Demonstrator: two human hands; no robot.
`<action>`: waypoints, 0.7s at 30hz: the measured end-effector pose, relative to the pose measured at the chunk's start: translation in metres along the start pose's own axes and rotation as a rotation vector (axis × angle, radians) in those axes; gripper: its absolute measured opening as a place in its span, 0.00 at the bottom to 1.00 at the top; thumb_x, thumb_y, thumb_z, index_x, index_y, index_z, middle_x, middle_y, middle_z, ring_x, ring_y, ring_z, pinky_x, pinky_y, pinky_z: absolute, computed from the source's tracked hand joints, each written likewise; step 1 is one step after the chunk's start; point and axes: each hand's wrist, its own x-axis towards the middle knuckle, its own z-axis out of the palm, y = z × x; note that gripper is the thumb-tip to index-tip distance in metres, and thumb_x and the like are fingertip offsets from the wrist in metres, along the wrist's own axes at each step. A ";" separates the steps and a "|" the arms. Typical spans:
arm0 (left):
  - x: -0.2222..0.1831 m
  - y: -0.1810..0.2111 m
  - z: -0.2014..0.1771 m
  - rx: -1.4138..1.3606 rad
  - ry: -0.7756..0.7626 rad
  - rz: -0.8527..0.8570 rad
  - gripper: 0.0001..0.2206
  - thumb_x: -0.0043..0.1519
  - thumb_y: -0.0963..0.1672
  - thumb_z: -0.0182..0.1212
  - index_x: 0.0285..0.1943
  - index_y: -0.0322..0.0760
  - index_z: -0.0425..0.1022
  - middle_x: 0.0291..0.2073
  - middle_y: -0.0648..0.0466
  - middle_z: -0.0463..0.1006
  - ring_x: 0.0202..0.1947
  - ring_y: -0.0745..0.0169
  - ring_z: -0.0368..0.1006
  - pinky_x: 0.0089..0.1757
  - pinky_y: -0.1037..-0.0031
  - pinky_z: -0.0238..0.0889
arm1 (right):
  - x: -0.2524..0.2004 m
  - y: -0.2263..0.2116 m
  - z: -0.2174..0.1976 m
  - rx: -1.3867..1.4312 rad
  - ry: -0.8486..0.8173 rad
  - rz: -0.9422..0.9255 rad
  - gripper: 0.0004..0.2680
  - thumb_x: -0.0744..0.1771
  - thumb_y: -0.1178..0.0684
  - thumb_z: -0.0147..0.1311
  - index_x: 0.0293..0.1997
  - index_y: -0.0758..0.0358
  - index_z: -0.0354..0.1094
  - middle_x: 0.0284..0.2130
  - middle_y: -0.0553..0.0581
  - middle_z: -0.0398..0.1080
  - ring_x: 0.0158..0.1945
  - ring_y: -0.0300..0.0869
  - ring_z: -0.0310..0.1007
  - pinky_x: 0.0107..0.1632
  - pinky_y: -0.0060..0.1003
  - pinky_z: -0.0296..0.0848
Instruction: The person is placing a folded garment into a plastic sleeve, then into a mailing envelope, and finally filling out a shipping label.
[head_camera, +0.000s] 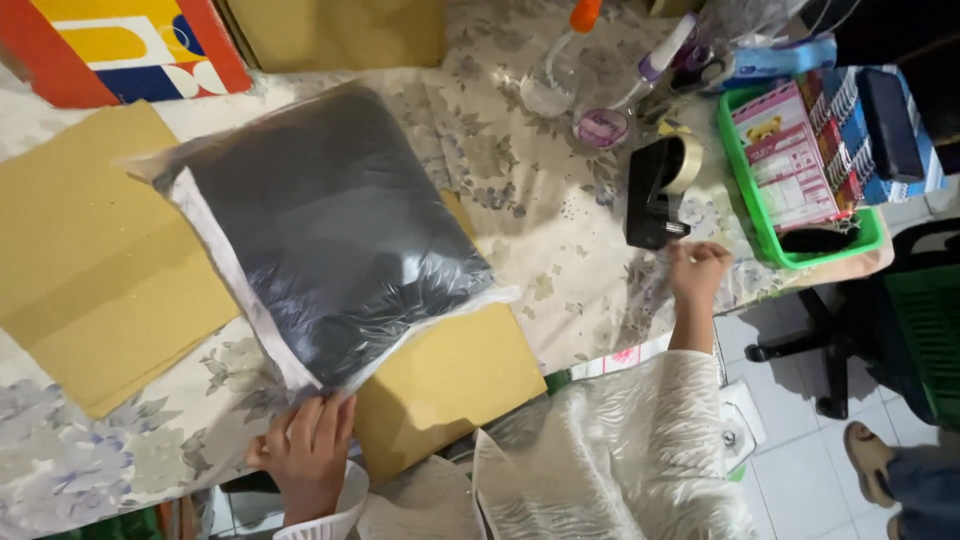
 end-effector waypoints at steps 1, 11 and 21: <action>-0.002 -0.002 -0.004 0.026 -0.038 -0.015 0.10 0.62 0.50 0.77 0.44 0.47 0.83 0.43 0.60 0.79 0.41 0.55 0.68 0.48 0.63 0.45 | 0.006 0.010 -0.006 -0.373 0.118 -0.082 0.13 0.66 0.55 0.57 0.48 0.60 0.52 0.42 0.58 0.69 0.46 0.42 0.71 0.53 0.31 0.68; 0.005 -0.020 -0.015 -0.356 -0.273 -0.123 0.04 0.66 0.47 0.61 0.46 0.55 0.80 0.44 0.65 0.79 0.39 0.56 0.69 0.46 0.60 0.50 | -0.192 -0.108 0.100 -0.216 -0.519 -0.330 0.11 0.71 0.55 0.52 0.27 0.62 0.70 0.39 0.56 0.78 0.40 0.36 0.73 0.48 0.30 0.69; 0.004 -0.043 -0.022 -0.865 -0.460 -0.390 0.07 0.66 0.45 0.62 0.41 0.42 0.85 0.39 0.54 0.80 0.42 0.50 0.69 0.48 0.56 0.51 | -0.378 -0.132 0.223 0.080 -1.166 -0.558 0.06 0.63 0.64 0.63 0.40 0.63 0.83 0.20 0.56 0.75 0.20 0.42 0.67 0.29 0.37 0.72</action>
